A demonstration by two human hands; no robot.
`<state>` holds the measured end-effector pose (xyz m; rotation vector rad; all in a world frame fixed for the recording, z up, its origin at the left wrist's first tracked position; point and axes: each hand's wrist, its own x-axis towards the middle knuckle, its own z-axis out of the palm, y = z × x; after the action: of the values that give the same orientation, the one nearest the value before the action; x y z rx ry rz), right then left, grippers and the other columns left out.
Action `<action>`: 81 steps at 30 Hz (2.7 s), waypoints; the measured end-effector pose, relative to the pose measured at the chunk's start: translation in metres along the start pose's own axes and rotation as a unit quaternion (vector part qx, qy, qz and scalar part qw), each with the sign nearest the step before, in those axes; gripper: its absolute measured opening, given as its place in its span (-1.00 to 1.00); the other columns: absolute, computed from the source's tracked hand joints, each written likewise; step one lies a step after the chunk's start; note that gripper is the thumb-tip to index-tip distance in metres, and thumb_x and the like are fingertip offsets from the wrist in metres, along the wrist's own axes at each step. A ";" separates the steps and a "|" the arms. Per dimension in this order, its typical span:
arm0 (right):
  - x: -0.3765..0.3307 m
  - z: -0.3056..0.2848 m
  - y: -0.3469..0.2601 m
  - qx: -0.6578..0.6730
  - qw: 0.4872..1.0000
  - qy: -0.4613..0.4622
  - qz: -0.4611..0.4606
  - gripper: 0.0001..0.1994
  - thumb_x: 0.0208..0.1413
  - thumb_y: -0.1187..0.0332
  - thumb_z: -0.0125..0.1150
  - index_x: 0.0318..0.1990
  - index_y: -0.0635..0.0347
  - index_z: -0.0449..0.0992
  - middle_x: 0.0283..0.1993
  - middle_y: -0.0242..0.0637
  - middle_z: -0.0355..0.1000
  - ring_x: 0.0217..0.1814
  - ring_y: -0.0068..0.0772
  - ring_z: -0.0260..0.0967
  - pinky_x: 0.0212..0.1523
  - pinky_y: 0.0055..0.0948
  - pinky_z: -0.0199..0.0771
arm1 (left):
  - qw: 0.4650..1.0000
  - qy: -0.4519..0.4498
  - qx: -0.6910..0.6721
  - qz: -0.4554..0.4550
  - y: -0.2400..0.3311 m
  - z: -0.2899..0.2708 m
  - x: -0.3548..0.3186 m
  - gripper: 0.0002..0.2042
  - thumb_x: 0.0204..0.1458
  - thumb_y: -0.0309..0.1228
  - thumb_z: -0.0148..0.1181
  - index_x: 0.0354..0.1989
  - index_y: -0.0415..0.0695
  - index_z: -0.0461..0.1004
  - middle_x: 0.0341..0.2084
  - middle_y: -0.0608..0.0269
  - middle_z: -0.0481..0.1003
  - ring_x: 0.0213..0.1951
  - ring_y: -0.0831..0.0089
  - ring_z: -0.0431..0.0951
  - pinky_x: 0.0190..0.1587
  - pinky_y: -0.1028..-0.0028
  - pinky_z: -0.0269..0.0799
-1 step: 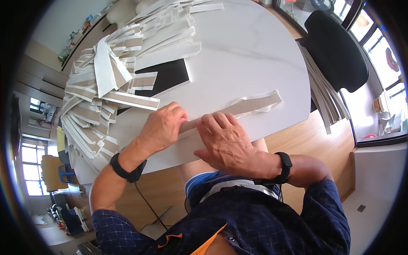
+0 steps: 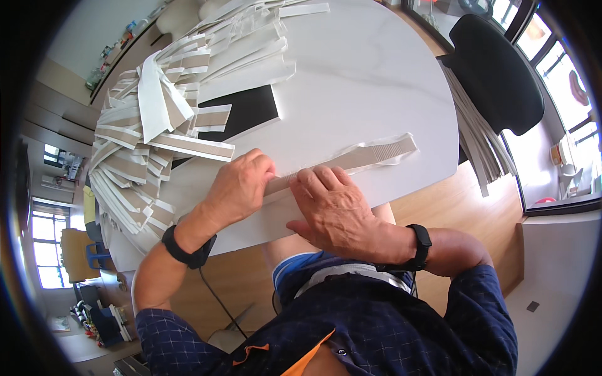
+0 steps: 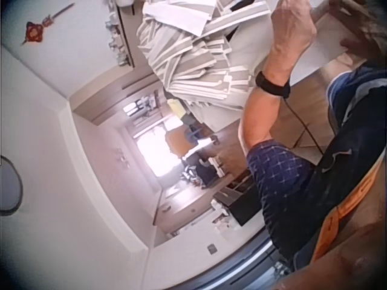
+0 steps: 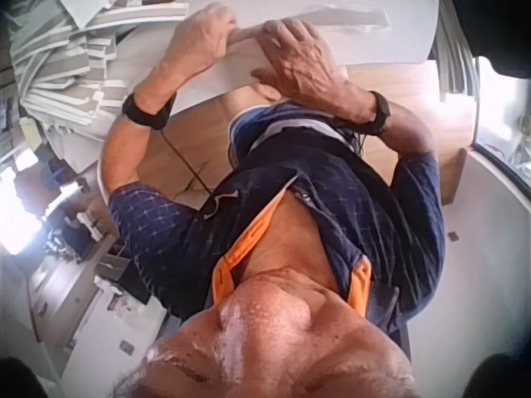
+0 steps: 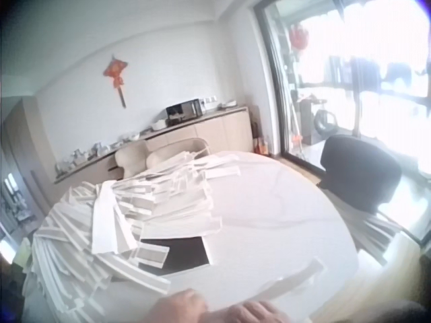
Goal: The person folds and presses white paper strips on a white table, then gathers a large pile of these strips.
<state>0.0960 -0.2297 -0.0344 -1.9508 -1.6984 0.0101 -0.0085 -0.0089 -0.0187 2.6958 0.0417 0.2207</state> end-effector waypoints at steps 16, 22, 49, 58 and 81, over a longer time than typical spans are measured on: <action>-0.002 0.000 0.007 -0.029 0.999 0.004 -0.041 -0.29 0.08 0.06 0.46 0.22 0.48 0.44 0.12 -0.10 0.34 0.16 -0.12 0.32 0.20 -0.18 0.37 | 0.997 -0.032 -0.008 0.068 0.001 -0.003 0.015 -0.91 0.21 -0.49 0.19 -0.20 -0.22 0.58 -0.25 0.03 0.58 -0.21 0.00 0.63 -0.21 0.15 0.58; -0.003 -0.001 0.008 -0.031 0.998 -0.007 -0.047 -0.29 0.11 0.06 0.45 0.22 0.49 0.43 0.10 -0.08 0.36 0.17 -0.10 0.33 0.21 -0.17 0.37 | 0.998 -0.005 -0.023 -0.062 0.007 0.003 0.016 -0.89 0.19 -0.44 0.23 -0.24 -0.24 0.55 -0.28 0.00 0.58 -0.19 0.02 0.63 -0.15 0.15 0.57; -0.004 0.004 0.010 -0.009 0.999 0.013 -0.046 -0.34 0.08 0.08 0.48 0.14 0.48 0.45 0.07 -0.08 0.36 0.15 -0.11 0.31 0.13 -0.20 0.35 | 0.995 -0.008 -0.070 0.075 0.016 0.008 0.037 -0.93 0.15 -0.56 0.24 -0.25 -0.27 0.60 -0.28 0.05 0.59 -0.34 0.13 0.60 -0.26 0.31 0.54; -0.007 0.005 0.012 -0.013 0.999 0.012 -0.049 -0.37 0.11 0.09 0.46 0.15 0.47 0.46 0.08 -0.09 0.35 0.12 -0.12 0.31 0.11 -0.22 0.33 | 0.996 -0.028 -0.065 -0.048 0.020 0.013 0.044 -0.91 0.16 -0.49 0.26 -0.23 -0.24 0.59 -0.30 0.02 0.56 -0.31 0.05 0.60 -0.23 0.22 0.54; -0.010 0.010 0.013 -0.048 0.997 0.031 -0.056 -0.36 0.17 0.00 0.39 0.15 0.45 0.53 0.12 -0.09 0.39 0.20 -0.14 0.28 0.19 -0.20 0.31 | 0.986 -0.088 -0.072 0.121 0.022 0.012 0.070 -0.88 0.14 -0.44 0.28 -0.25 -0.23 0.61 -0.31 0.00 0.60 -0.23 -0.01 0.64 -0.17 0.17 0.56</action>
<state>0.1018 -0.2354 -0.0517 -1.9006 -1.7943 -0.1759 0.0628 -0.0289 -0.0094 2.5609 -0.3431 0.0549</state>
